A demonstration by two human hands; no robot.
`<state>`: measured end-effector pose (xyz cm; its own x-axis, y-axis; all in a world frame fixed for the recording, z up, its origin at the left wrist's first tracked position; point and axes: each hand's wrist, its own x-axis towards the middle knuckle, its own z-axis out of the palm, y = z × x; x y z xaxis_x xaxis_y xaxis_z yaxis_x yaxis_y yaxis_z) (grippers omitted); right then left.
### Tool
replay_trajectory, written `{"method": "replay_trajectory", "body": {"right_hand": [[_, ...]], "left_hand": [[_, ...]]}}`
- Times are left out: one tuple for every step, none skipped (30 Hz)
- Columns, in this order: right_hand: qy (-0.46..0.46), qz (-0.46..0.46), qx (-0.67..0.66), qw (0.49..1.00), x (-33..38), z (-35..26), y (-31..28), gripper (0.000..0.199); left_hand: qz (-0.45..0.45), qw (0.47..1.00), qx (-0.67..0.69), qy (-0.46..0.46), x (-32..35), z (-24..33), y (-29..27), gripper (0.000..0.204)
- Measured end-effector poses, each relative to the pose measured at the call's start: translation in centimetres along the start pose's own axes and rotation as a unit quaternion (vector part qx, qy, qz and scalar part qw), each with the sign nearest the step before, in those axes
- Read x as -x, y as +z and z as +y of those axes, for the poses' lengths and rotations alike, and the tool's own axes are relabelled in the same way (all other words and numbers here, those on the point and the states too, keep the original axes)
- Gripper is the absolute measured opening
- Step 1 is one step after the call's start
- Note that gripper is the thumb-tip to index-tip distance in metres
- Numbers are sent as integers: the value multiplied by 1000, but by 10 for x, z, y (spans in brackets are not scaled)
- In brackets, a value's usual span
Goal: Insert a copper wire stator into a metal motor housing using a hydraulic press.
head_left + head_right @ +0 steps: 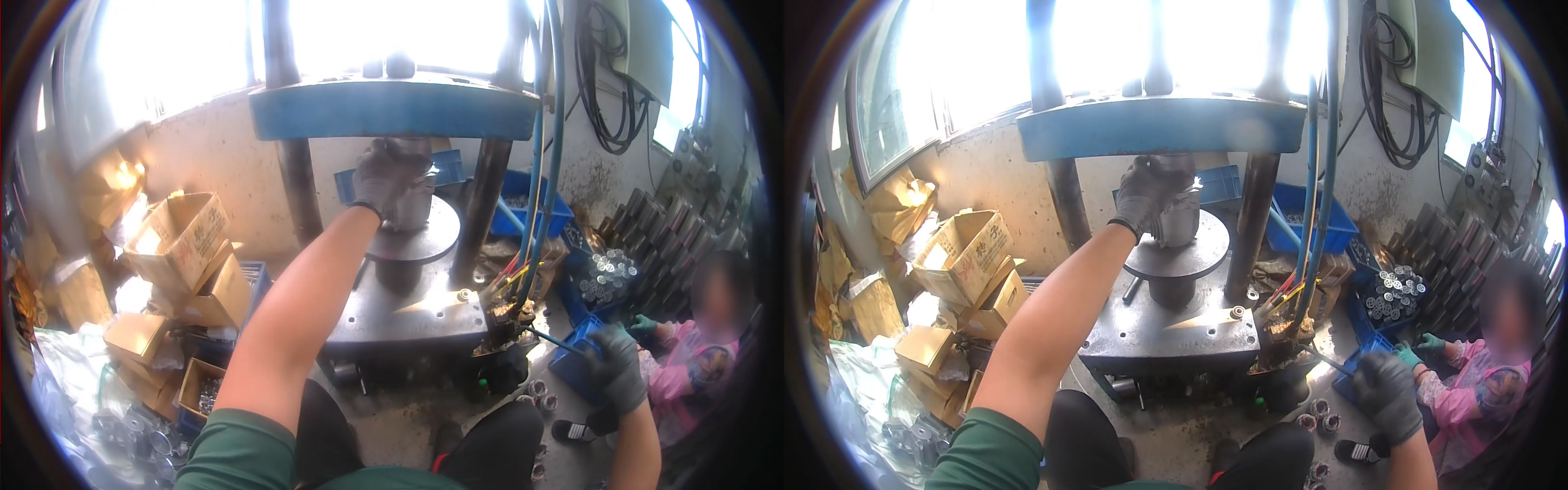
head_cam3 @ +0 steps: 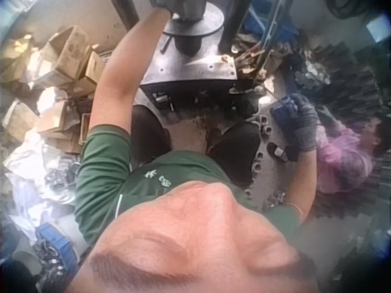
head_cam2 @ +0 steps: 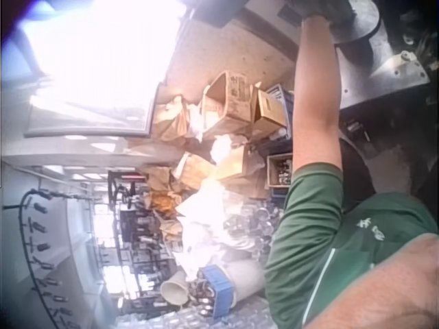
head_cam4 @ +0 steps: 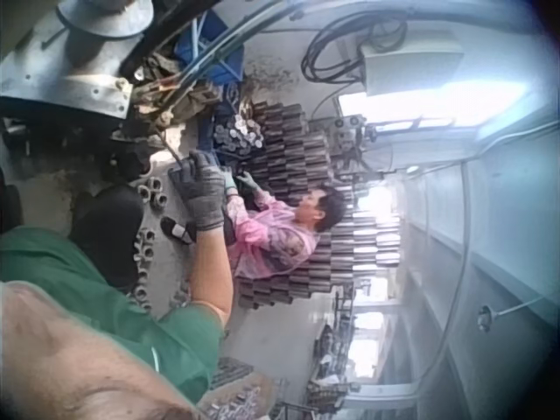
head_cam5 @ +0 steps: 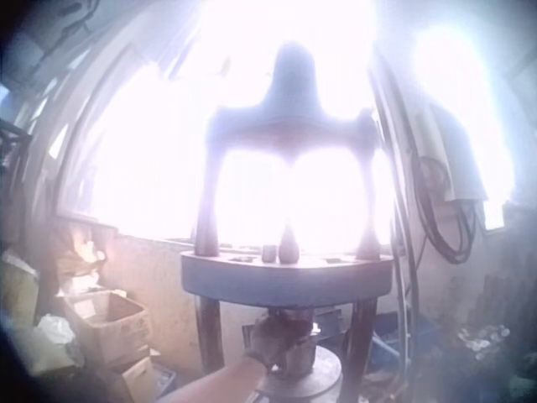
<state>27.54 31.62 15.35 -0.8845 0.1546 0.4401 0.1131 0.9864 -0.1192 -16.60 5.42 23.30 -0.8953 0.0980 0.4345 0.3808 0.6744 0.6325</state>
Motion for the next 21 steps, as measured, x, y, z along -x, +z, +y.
{"method": "replay_trajectory", "body": {"right_hand": [[-27, 131, -88, 987, -25, -1, 9, 20], [-32, 167, -84, 982, -46, 6, 8, 20], [-65, 212, -53, 974, -67, 16, 8, 22], [-102, 257, -23, 961, -87, 23, 9, 24], [-109, 258, -23, 960, -104, 23, 7, 24], [-76, 257, -35, 963, -116, 24, 5, 25], [-37, 257, -46, 965, -121, 29, 5, 26], [-10, 248, -90, 964, -123, 30, 8, 33], [-11, 248, -89, 965, -120, 30, 7, 33], [-13, 229, -60, 971, -114, 27, 4, 38], [-18, 207, -37, 977, -109, 24, 3, 43], [-22, 203, -41, 978, -99, 22, 3, 43], [-25, 141, -29, 989, -82, 21, 4, 44], [-27, 80, -12, 996, -61, 17, 1, 44], [-20, -11, -72, 997, -35, 17, 3, 43], [-7, -102, -124, 987, -5, 18, 1, 42], [-18, -204, -102, 974, 20, 17, -3, 39], [-30, -305, -81, 948, 45, 20, -1, 37], [-91, -368, 7, 925, 74, 45, 22, 37], [-30, -406, -5, 913, 69, 14, 16, 29], [-33, -412, -7, 911, 69, 11, 15, 29]], "left_hand": [[0, 1000, 0, -2, 8, -4, 5, 113], [42, 999, 17, 28, 23, -9, 10, 114], [86, 994, 37, 60, 34, -12, 13, 115], [91, 993, 38, 58, 32, -20, 23, 115], [112, 990, 34, 78, 26, -35, 40, 113], [131, 986, 30, 100, 24, -45, 51, 112], [130, 986, 33, 101, 29, -47, 58, 112], [143, 975, 150, 80, 38, -51, 61, 118], [153, 950, 265, 59, 43, -53, 63, 125], [152, 950, 266, 58, 44, -54, 64, 125], [108, 932, 342, 58, 49, -55, 58, 123], [65, 905, 417, 56, 51, -60, 54, 121], [68, 907, 413, 51, 51, -65, 56, 121], [76, 912, 399, 56, 49, -67, 57, 120], [84, 919, 381, 59, 47, -71, 59, 119], [82, 918, 384, 56, 47, -70, 62, 119], [89, 910, 399, 61, 48, -67, 62, 119], [96, 904, 412, 65, 49, -64, 61, 119], [94, 903, 415, 61, 50, -59, 58, 119], [74, 903, 420, 49, 51, -55, 56, 118], [56, 901, 428, 36, 51, -55, 54, 118]]}}
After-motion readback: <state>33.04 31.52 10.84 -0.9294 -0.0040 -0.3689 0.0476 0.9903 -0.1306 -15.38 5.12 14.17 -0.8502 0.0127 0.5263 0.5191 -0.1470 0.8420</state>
